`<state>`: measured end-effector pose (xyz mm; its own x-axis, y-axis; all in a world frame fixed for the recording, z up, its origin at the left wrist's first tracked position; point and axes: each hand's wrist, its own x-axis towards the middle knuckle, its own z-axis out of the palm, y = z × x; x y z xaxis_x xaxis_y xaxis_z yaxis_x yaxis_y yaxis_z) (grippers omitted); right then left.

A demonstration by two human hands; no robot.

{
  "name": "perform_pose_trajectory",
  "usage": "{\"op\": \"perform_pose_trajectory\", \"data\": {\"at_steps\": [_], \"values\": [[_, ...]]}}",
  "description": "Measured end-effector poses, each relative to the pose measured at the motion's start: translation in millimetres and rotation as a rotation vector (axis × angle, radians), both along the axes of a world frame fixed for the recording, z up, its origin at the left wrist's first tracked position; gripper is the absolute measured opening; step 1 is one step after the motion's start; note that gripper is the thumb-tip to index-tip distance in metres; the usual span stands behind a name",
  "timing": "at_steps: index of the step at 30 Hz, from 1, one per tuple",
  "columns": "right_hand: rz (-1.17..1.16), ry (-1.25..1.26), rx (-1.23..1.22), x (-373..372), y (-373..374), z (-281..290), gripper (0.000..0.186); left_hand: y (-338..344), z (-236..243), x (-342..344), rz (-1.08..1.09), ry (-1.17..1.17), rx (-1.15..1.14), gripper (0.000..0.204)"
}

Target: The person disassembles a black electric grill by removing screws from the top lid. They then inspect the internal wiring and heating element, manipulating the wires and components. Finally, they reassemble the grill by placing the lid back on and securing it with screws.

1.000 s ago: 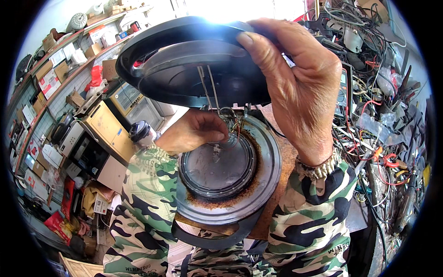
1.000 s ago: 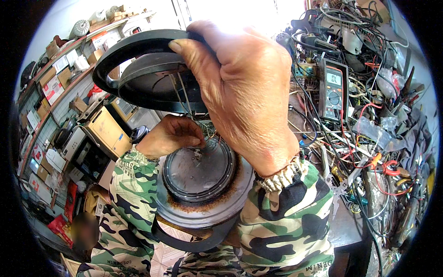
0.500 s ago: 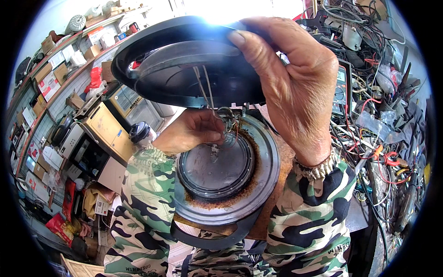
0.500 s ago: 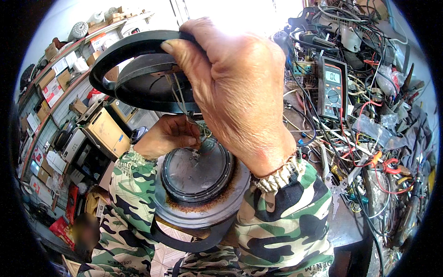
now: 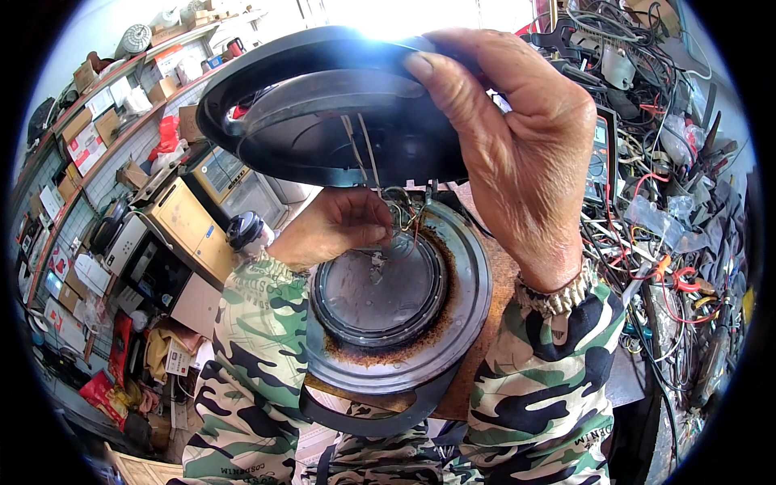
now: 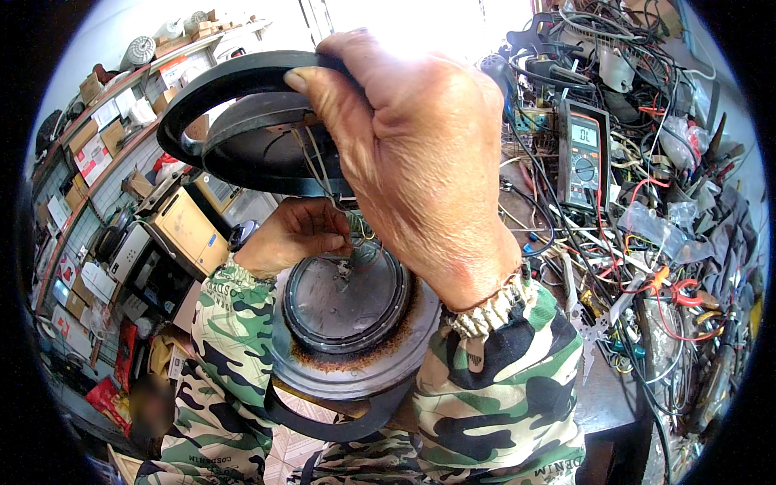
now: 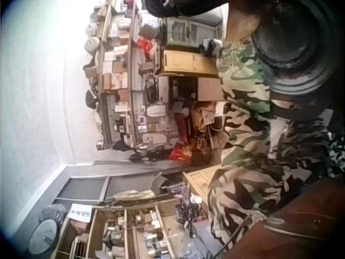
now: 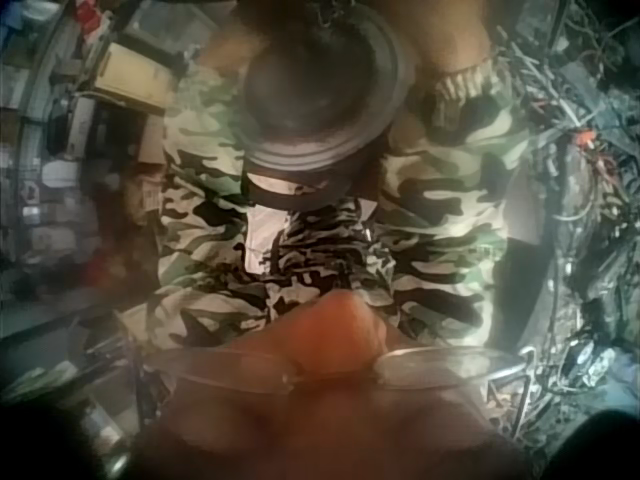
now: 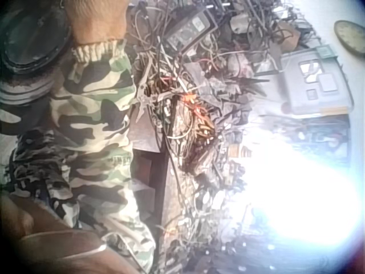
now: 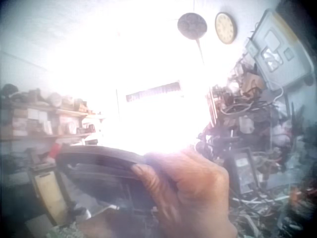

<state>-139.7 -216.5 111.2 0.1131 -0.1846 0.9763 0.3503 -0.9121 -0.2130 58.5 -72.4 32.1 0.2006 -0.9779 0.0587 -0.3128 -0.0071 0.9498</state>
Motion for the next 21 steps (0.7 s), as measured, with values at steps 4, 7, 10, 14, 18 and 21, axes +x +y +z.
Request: {"op": "perform_pose_trajectory", "data": {"at_steps": [4, 7, 10, 14, 18, 21], "values": [[0.014, -0.012, -0.008, 1, 0, -1, 0.019, -1, -1, -5, 0.034, 0.025, -0.015, 0.033], [0.029, -0.016, 0.008, 2, -1, -1, 0.02, -5, -1, -10, 0.052, 0.072, -0.023, 0.038], [0.01, -0.006, -0.003, -1, -1, 0, 0.02, -14, -6, -13, 0.132, 0.018, -0.006, 0.034], [0.017, 0.012, -0.003, -2, 1, 1, 0.02, -23, -17, -3, 0.107, -0.145, -0.033, 0.029], [0.023, 0.002, -0.012, -1, 0, 1, 0.019, -29, -22, 0, 0.066, -0.199, -0.092, 0.02], [0.024, 0.002, -0.013, -1, -2, 1, 0.02, -28, -20, 5, 0.065, -0.244, -0.072, 0.014]]}}
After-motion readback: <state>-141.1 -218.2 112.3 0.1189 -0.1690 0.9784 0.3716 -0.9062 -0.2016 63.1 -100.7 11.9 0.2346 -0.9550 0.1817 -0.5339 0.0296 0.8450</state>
